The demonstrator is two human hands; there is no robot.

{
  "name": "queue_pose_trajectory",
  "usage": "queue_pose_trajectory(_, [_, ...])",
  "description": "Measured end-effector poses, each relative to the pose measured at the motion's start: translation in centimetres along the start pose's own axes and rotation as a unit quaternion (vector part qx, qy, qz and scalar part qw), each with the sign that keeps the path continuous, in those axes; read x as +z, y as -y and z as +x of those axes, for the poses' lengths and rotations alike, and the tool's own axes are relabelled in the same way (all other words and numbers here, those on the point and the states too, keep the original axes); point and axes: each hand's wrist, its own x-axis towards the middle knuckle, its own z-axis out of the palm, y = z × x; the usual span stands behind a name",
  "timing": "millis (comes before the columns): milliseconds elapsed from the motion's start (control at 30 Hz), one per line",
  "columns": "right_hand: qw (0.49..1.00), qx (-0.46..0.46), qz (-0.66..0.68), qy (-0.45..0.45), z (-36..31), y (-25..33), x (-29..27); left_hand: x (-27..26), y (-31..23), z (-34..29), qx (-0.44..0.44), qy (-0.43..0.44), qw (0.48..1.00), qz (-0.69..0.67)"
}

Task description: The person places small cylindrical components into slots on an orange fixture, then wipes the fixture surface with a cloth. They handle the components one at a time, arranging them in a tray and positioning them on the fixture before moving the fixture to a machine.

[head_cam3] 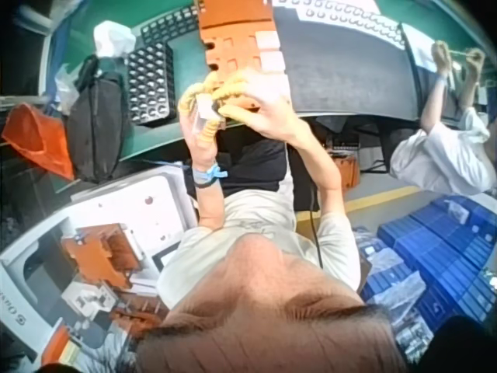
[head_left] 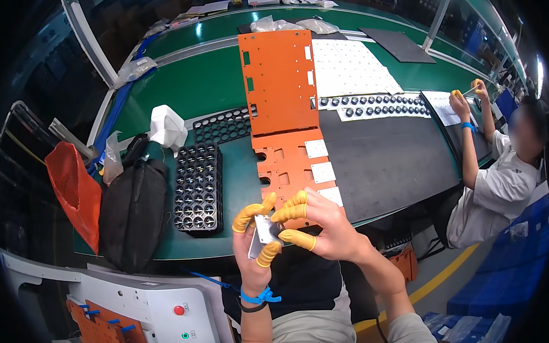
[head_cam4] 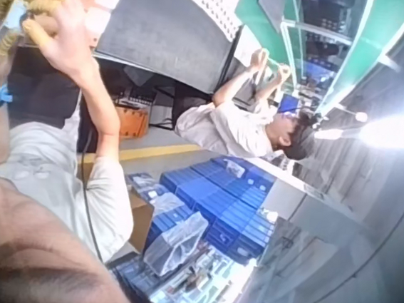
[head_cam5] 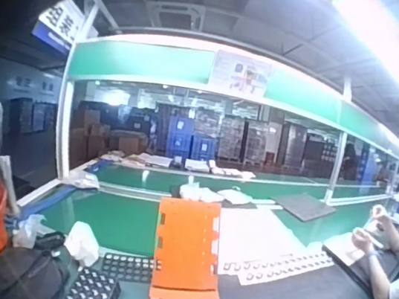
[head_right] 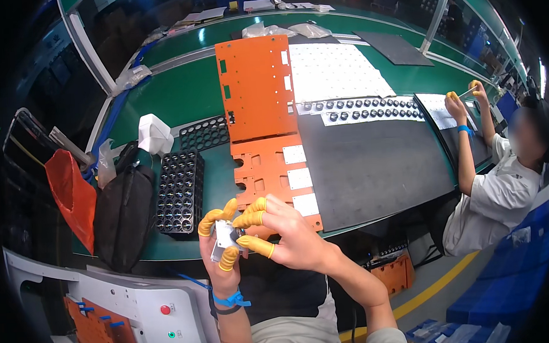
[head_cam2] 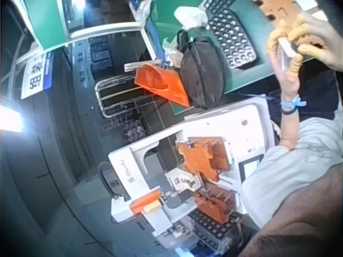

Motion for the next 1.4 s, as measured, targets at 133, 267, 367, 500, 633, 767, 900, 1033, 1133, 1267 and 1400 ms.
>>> queue_pose_trajectory(133, [1.0, 0.011, -0.008, -0.001, -0.2, 0.7, 0.2, 0.3, -0.4, -0.2, 0.017, 0.004, 1.0, 0.004])
queue_pose_trajectory(267, [1.0, -0.002, 0.01, 0.007, -0.3, 0.3, 0.0, 0.5, -0.6, -0.5, -0.009, -0.005, 1.0, -0.026])
queue_pose_trajectory(367, [0.999, 0.029, 0.026, 0.0, -0.6, 0.2, 0.4, 0.2, -0.5, -0.7, 0.0, 0.001, 1.0, 0.003])
queue_pose_trajectory(500, [0.998, 0.02, 0.052, 0.009, -0.5, 0.9, 0.2, 0.4, -0.8, -0.9, 0.019, 0.017, 1.0, 0.006])
queue_pose_trajectory(633, [0.999, -0.018, -0.032, 0.027, -0.5, 1.3, -0.1, 1.1, -1.1, -0.5, 0.004, -0.008, 1.0, -0.015])
queue_pose_trajectory(767, [0.991, -0.017, -0.128, 0.028, -0.5, 1.7, 0.4, 1.3, -0.8, 0.3, -0.011, -0.053, 0.998, 0.021])
queue_pose_trajectory(900, [0.973, 0.0, -0.217, -0.074, -1.4, 0.2, 2.5, 3.7, -0.8, 0.9, 0.0, -0.09, 0.99, 0.108])
queue_pose_trajectory(1033, [0.965, 0.013, -0.191, -0.179, -1.7, -1.5, 2.9, 5.0, 0.2, 1.5, 0.044, -0.078, 0.973, 0.214])
queue_pose_trajectory(1133, [0.964, 0.046, -0.156, -0.209, -2.0, -1.8, 2.3, 5.3, -0.4, 1.9, 0.023, -0.042, 0.96, 0.277])
queue_pose_trajectory(1267, [0.964, 0.091, -0.07, -0.241, -2.4, -2.3, 0.5, 3.2, -0.7, 2.7, -0.072, -0.076, 0.963, 0.25])
queue_pose_trajectory(1400, [0.967, 0.089, 0.008, -0.238, -3.1, -1.7, 1.5, 1.8, 1.7, 1.3, -0.125, 0.012, 0.982, 0.137])
